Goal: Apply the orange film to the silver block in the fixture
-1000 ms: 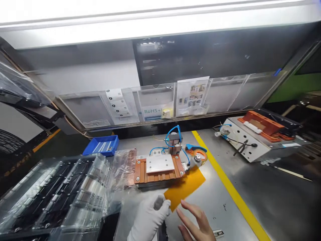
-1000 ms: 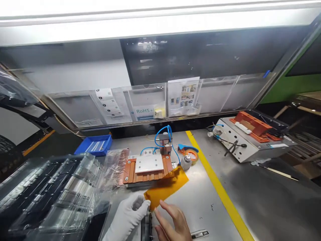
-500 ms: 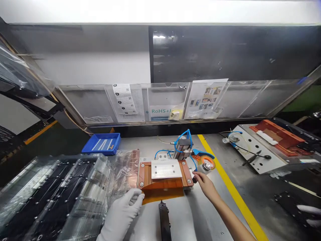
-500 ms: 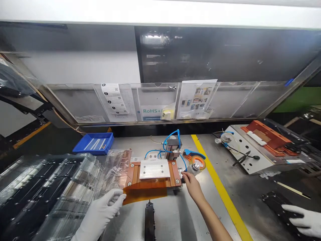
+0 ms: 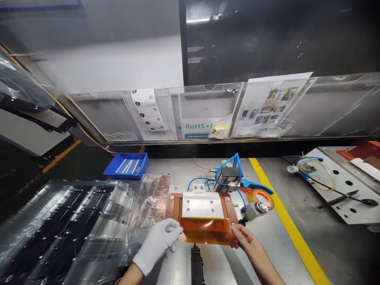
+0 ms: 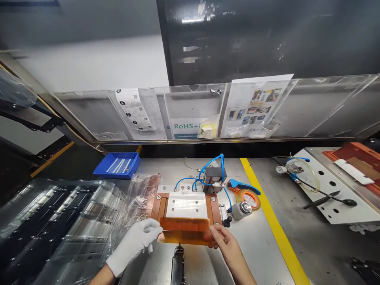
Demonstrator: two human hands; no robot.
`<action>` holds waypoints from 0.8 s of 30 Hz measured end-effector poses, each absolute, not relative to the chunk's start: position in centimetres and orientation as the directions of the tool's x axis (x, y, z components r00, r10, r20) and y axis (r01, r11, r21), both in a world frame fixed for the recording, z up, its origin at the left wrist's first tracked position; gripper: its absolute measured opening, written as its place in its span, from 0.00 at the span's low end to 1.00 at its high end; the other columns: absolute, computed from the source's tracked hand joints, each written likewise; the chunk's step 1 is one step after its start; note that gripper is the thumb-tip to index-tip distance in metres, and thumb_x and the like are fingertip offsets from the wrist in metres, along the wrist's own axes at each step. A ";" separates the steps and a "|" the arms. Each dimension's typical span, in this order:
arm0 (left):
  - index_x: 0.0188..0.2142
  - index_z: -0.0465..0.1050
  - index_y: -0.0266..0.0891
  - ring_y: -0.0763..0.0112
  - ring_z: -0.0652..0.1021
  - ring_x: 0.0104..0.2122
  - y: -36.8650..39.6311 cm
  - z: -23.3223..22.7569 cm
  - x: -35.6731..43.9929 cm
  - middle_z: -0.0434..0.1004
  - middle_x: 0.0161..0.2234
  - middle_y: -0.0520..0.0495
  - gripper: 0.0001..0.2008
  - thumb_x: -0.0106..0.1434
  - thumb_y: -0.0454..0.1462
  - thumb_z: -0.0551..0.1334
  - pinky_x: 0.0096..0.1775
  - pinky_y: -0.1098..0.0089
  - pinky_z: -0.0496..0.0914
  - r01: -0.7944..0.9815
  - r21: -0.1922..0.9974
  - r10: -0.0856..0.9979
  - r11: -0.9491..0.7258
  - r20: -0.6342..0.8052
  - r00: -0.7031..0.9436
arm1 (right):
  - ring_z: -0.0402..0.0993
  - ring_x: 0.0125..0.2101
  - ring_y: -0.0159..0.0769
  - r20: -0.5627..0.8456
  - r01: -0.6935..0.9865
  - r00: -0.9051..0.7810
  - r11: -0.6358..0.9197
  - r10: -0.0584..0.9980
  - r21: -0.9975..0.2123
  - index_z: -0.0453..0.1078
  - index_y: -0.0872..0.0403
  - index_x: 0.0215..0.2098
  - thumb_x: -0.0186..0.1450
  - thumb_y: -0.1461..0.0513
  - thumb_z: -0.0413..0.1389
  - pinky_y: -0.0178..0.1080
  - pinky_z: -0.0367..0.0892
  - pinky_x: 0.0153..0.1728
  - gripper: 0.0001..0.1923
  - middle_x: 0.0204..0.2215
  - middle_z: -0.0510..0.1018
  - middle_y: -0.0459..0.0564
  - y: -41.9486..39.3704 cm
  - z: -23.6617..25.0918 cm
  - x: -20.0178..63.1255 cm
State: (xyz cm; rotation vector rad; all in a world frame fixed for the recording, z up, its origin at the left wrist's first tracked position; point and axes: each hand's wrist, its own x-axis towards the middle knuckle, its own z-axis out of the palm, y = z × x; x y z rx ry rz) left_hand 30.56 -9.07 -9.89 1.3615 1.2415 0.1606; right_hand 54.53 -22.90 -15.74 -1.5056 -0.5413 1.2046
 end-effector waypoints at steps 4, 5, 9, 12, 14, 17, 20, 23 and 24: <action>0.29 0.66 0.38 0.79 0.68 0.14 -7.3 -11.3 31.4 0.70 0.22 0.55 0.18 0.50 0.51 0.60 0.17 0.75 0.52 0.531 0.777 0.669 0.336 -0.594 0.446 | 0.65 0.22 0.34 -0.425 -0.211 0.350 -0.371 0.835 -0.904 0.72 0.55 0.25 0.49 0.37 0.65 0.36 0.60 0.26 0.29 0.19 0.71 0.45 -20.7 -15.6 56.2; 0.29 0.66 0.37 0.80 0.68 0.14 -6.8 -11.6 31.7 0.70 0.23 0.55 0.18 0.51 0.51 0.60 0.17 0.75 0.51 0.529 0.775 0.658 0.346 -0.602 0.452 | 0.64 0.21 0.33 -0.437 -0.202 0.352 -0.389 0.828 -0.899 0.71 0.55 0.24 0.49 0.38 0.66 0.35 0.58 0.24 0.29 0.17 0.69 0.44 -20.1 -15.7 56.5; 0.28 0.64 0.38 0.80 0.70 0.15 -4.8 -13.0 32.9 0.71 0.22 0.56 0.16 0.52 0.49 0.60 0.18 0.76 0.53 0.522 0.761 0.621 0.386 -0.633 0.463 | 0.55 0.16 0.27 -0.518 -0.199 0.359 -0.479 0.776 -0.855 0.61 0.53 0.19 0.47 0.40 0.64 0.32 0.49 0.18 0.28 0.15 0.63 0.40 -17.8 -16.2 57.8; 0.26 0.61 0.40 0.78 0.69 0.14 -3.6 -14.0 33.9 0.67 0.17 0.59 0.12 0.55 0.45 0.59 0.17 0.75 0.53 0.543 0.744 0.618 0.391 -0.649 0.445 | 0.51 0.14 0.25 -0.586 -0.218 0.345 -0.545 0.733 -0.809 0.57 0.51 0.19 0.45 0.42 0.63 0.30 0.44 0.14 0.27 0.14 0.61 0.38 -16.2 -16.8 58.4; 0.25 0.60 0.41 0.78 0.68 0.13 -3.0 -14.6 34.4 0.63 0.14 0.60 0.09 0.57 0.41 0.57 0.17 0.75 0.52 0.562 0.734 0.627 0.380 -0.652 0.427 | 0.49 0.12 0.23 -0.612 -0.221 0.337 -0.572 0.715 -0.790 0.56 0.51 0.20 0.45 0.43 0.61 0.29 0.43 0.13 0.26 0.13 0.60 0.37 -15.4 -17.2 58.6; 0.25 0.58 0.42 0.79 0.63 0.11 -2.5 -15.4 34.8 0.61 0.10 0.61 0.07 0.59 0.37 0.54 0.16 0.74 0.51 0.600 0.710 0.646 0.368 -0.660 0.385 | 0.48 0.11 0.22 -0.631 -0.218 0.325 -0.594 0.704 -0.775 0.55 0.51 0.19 0.45 0.44 0.60 0.29 0.40 0.13 0.24 0.11 0.58 0.36 -14.6 -17.5 58.7; 0.25 0.58 0.42 0.78 0.59 0.10 -2.3 -15.6 35.0 0.62 0.08 0.61 0.08 0.60 0.36 0.54 0.16 0.74 0.50 0.628 0.686 0.643 0.366 -0.675 0.363 | 0.48 0.11 0.22 -0.637 -0.221 0.317 -0.598 0.702 -0.770 0.56 0.51 0.20 0.45 0.45 0.60 0.29 0.40 0.13 0.23 0.11 0.59 0.36 -14.2 -17.8 58.8; 0.25 0.58 0.42 0.78 0.59 0.10 -2.2 -15.4 35.1 0.62 0.08 0.60 0.08 0.61 0.36 0.54 0.17 0.74 0.51 0.634 0.683 0.643 0.364 -0.676 0.359 | 0.50 0.12 0.23 -0.622 -0.228 0.325 -0.579 0.712 -0.783 0.57 0.51 0.20 0.45 0.45 0.59 0.28 0.41 0.13 0.22 0.13 0.61 0.37 -14.1 -18.0 58.9; 0.25 0.58 0.42 0.78 0.59 0.10 -2.1 -15.4 35.1 0.62 0.08 0.60 0.08 0.61 0.36 0.54 0.17 0.74 0.51 0.632 0.685 0.646 0.363 -0.674 0.359 | 0.51 0.13 0.24 -0.617 -0.229 0.327 -0.574 0.716 -0.786 0.57 0.51 0.20 0.45 0.45 0.59 0.28 0.42 0.13 0.22 0.14 0.61 0.38 -14.1 -18.0 58.9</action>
